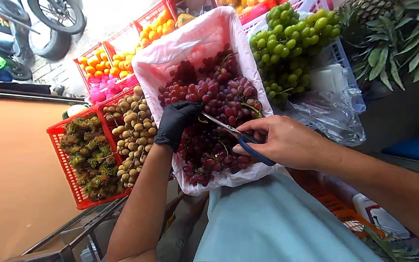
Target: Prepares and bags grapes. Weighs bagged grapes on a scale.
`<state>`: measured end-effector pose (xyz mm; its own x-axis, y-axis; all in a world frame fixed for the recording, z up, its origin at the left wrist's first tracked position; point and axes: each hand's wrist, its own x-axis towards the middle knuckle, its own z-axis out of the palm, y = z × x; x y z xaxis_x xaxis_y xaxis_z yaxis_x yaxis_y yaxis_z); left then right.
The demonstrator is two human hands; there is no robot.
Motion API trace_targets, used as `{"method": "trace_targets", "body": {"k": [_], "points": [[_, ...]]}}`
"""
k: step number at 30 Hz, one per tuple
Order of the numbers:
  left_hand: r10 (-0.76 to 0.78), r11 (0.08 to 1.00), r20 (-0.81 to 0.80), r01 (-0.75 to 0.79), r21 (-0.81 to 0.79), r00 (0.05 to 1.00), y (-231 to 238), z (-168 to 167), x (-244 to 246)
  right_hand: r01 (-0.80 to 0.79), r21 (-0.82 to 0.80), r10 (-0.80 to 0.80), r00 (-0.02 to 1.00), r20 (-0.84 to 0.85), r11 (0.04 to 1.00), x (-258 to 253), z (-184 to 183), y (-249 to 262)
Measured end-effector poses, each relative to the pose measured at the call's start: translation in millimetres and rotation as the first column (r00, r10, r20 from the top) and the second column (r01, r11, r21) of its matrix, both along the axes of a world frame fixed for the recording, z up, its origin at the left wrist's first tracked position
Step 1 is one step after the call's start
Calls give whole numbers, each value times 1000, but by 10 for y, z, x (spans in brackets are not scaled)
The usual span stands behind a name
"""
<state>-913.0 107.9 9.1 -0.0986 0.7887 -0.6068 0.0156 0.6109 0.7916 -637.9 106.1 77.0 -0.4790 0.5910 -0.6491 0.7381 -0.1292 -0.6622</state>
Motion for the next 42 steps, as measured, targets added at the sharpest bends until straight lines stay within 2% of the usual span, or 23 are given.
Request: {"method": "trace_targets", "body": {"k": [8,13,16,19,25,27,29,32,34,36,38,40,42], "points": [[-44,999,72,42,32,996,6,-63,-38,36,-44,-35,999,23,998,-180,93,67],[-57,997,59,54,48,997,13,-61,-43,21,11,-21,1000,3,1000,-201,30,53],[-69,997,-19,70,20,997,43,-51,-30,-23,74,22,1000,16,997,-217,16,46],[-129,992,-184,126,-26,974,98,-22,10,-42,107,38,999,39,993,-235,53,35],[-153,988,-298,157,-11,942,198,120,44,12,55,-11,1000,-21,998,-89,35,-26],[-164,985,-364,170,-18,917,297,216,30,77,-41,-81,991,-105,996,139,96,-99],[-194,980,-415,196,-38,889,409,286,37,216,-187,-257,939,-231,958,399,94,-237],[-240,968,-457,246,-46,857,612,322,78,408,-431,-570,735,-367,805,773,51,-497],[-262,961,-462,274,-42,848,749,335,71,468,-463,-650,640,-409,753,998,-18,-682],[-291,949,-462,313,-30,838,841,426,51,548,-410,-684,605,-408,729,1180,-81,-862],[-334,924,-473,382,6,815,895,623,22,656,-270,-707,625,-330,705,1301,-86,-1014],[-356,892,-487,445,77,798,940,840,-57,680,-74,-678,705,-207,729,1345,-70,-1121],[-345,875,-489,463,142,801,962,1046,-131,562,98,-557,827,-75,822,1290,-42,-1197]]}}
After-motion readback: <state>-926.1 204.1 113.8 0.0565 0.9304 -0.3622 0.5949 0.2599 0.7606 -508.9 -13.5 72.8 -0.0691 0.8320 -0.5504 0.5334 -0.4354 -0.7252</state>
